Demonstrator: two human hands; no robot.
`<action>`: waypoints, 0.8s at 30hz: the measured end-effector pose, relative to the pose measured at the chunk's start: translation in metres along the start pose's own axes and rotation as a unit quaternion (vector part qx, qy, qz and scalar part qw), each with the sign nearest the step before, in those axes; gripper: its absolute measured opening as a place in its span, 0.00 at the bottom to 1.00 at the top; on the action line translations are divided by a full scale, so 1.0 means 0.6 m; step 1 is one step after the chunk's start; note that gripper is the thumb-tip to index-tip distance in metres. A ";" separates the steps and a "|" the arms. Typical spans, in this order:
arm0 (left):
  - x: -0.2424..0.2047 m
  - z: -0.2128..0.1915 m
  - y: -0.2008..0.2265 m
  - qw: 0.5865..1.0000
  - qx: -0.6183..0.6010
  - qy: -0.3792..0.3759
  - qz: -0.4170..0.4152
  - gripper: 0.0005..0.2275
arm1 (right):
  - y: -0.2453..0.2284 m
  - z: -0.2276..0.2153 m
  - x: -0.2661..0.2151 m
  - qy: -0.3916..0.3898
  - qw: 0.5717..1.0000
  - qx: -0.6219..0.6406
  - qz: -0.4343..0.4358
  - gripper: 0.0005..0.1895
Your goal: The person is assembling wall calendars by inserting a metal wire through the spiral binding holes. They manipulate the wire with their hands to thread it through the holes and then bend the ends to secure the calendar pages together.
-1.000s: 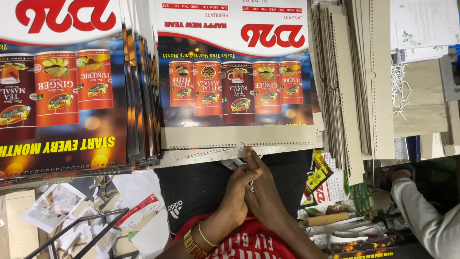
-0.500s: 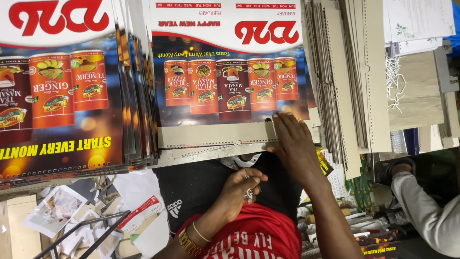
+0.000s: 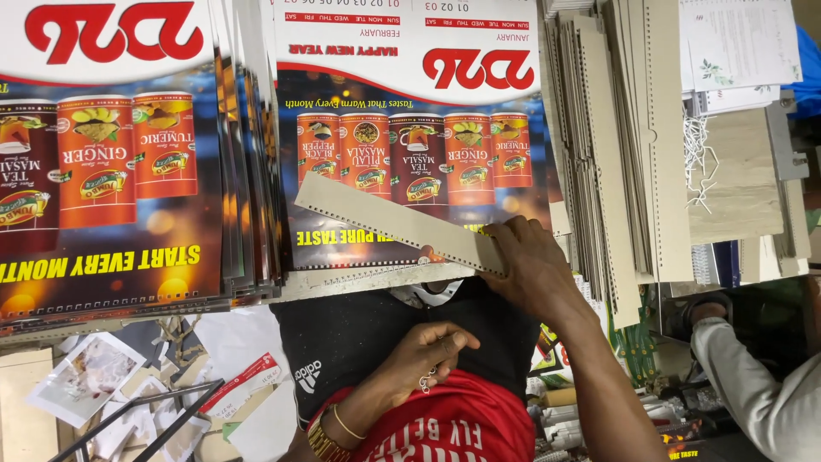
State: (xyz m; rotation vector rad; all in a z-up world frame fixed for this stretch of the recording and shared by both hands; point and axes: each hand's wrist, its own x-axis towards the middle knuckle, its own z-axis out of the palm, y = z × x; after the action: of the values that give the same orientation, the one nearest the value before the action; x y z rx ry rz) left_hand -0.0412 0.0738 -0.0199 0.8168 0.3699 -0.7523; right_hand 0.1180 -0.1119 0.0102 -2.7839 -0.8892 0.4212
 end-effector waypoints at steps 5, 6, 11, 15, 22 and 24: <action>0.013 -0.003 -0.008 0.999 0.016 0.026 0.018 0.17 | -0.016 0.022 -0.025 0.033 0.996 -0.087 -0.009 0.41; 0.017 -0.005 -0.013 0.999 -0.020 0.030 0.025 0.17 | -0.023 0.016 -0.030 0.040 0.999 -0.036 0.006 0.38; 0.039 -0.017 -0.030 0.988 -0.138 0.050 0.041 0.15 | -0.049 -0.027 -0.062 -0.030 0.995 0.083 0.049 0.46; 0.074 -0.049 -0.057 0.956 -0.254 0.144 -0.002 0.12 | -0.028 -0.052 -0.108 0.025 0.986 0.134 0.092 0.38; 0.091 -0.045 -0.023 0.876 -0.274 0.393 -0.065 0.06 | 0.047 -0.112 -0.149 0.175 0.945 0.040 0.275 0.35; 0.123 -0.067 -0.040 0.868 -0.298 0.394 -0.047 0.05 | 0.077 -0.109 -0.136 0.203 0.944 0.022 0.258 0.34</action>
State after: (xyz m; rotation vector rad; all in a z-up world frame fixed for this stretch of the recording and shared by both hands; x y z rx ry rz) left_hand -0.0088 0.0602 -0.0998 0.4752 1.3177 -0.3130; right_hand 0.1000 -0.2033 0.0767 -2.8715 -0.0554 -0.0742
